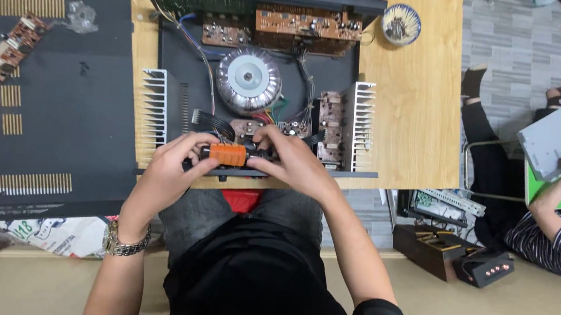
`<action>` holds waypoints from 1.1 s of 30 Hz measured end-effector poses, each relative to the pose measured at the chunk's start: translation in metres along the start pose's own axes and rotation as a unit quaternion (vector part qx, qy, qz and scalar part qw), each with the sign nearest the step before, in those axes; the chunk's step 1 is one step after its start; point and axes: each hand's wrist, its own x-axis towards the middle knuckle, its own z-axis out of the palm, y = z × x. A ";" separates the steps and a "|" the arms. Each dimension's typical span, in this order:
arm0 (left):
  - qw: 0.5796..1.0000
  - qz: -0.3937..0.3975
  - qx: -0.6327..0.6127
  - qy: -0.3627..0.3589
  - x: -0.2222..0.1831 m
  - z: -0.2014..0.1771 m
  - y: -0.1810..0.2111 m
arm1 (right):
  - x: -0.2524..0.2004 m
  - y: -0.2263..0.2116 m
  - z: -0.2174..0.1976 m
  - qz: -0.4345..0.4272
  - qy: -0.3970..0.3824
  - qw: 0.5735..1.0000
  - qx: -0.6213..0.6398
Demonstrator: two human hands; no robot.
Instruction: Repairing an electronic amplifier by adjusting internal components with a screwdriver
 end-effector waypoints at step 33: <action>1.000 0.028 0.012 -0.008 0.002 -0.005 0.017 | -0.002 0.007 0.005 -0.006 0.029 0.999 0.014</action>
